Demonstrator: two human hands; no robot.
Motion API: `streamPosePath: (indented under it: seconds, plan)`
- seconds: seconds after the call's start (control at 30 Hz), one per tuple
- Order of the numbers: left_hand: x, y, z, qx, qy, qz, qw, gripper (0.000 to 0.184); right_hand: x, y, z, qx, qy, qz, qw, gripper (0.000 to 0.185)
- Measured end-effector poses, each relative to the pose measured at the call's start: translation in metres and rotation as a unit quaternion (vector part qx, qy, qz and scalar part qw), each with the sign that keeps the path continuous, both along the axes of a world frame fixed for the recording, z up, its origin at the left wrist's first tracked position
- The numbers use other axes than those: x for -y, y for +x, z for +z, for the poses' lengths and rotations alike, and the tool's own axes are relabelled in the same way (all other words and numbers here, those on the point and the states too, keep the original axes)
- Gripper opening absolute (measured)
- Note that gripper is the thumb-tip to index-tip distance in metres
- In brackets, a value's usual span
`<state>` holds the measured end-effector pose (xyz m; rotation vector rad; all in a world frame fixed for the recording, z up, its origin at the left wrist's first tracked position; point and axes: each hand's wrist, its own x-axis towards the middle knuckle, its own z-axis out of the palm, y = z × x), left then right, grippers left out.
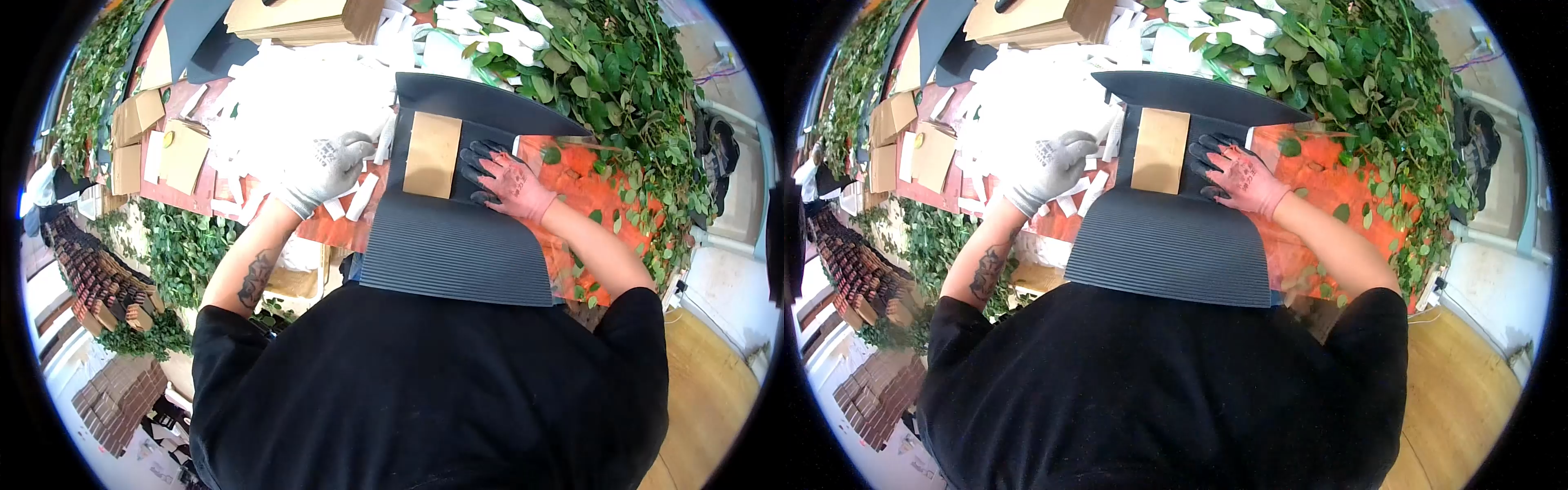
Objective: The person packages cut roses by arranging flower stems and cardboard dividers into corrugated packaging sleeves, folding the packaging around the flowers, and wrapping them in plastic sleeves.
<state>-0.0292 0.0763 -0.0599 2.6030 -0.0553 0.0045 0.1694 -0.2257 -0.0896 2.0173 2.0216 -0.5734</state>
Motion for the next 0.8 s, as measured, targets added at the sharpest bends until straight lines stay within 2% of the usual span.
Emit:
streamPosePath:
  seconds: [0.07, 0.1, 0.3, 0.33, 0.4, 0.43, 0.47, 0.53, 0.6, 0.63, 0.67, 0.73, 0.8]
  plan:
    - [0.011, 0.002, 0.001, 0.089, 0.022, -0.033, 0.995, 0.031, 0.000, -0.005, -0.001, 0.015, -0.001, -0.021, 1.000, 0.045]
    - [0.013, 0.004, 0.005, 0.062, 0.026, -0.068, 0.995, 0.035, 0.000, -0.005, -0.003, 0.013, -0.001, -0.023, 1.000, 0.045]
    - [0.015, 0.013, 0.003, 0.020, -0.033, -0.171, 0.985, 0.032, -0.002, -0.002, -0.006, 0.018, 0.031, -0.008, 0.999, 0.050]
    - [0.013, 0.009, 0.007, 0.020, -0.033, -0.172, 0.984, 0.032, -0.006, -0.003, -0.010, 0.017, 0.045, -0.049, 0.998, 0.052]
    - [0.014, -0.006, 0.041, 0.034, -0.037, -0.082, 0.995, 0.032, -0.018, -0.007, -0.003, 0.016, 0.061, -0.087, 0.994, 0.055]
    - [0.007, -0.025, 0.035, 0.031, -0.019, -0.008, 0.999, 0.040, -0.026, -0.008, 0.010, 0.025, 0.049, -0.034, 0.998, 0.055]
    - [0.009, -0.045, 0.027, 0.029, -0.017, -0.006, 0.999, 0.040, -0.034, -0.009, 0.018, 0.036, 0.037, 0.020, 0.999, 0.054]
    - [0.020, -0.089, 0.002, 0.148, 0.157, 0.168, 0.962, 0.062, -0.040, -0.012, 0.003, 0.003, 0.028, 0.030, 0.999, 0.053]
    - [0.033, -0.128, -0.045, 0.076, 0.157, 0.236, 0.956, 0.091, -0.040, -0.011, -0.026, -0.051, 0.077, 0.034, 0.995, 0.052]
    - [0.043, -0.138, -0.061, 0.031, 0.218, 0.268, 0.938, 0.106, -0.043, -0.012, -0.016, -0.071, 0.024, 0.007, 0.997, 0.052]
    - [0.054, -0.136, -0.069, 0.038, 0.189, 0.324, 0.926, 0.096, -0.045, -0.013, -0.011, -0.072, 0.022, 0.010, 0.997, 0.052]
    - [0.058, -0.125, -0.068, -0.085, 0.190, 0.370, 0.905, 0.094, -0.048, -0.017, -0.005, -0.078, 0.008, -0.002, 0.997, 0.050]
    - [0.051, -0.116, -0.076, -0.056, 0.226, 0.382, 0.895, 0.094, -0.045, -0.018, -0.016, -0.064, 0.028, 0.009, 0.997, 0.048]
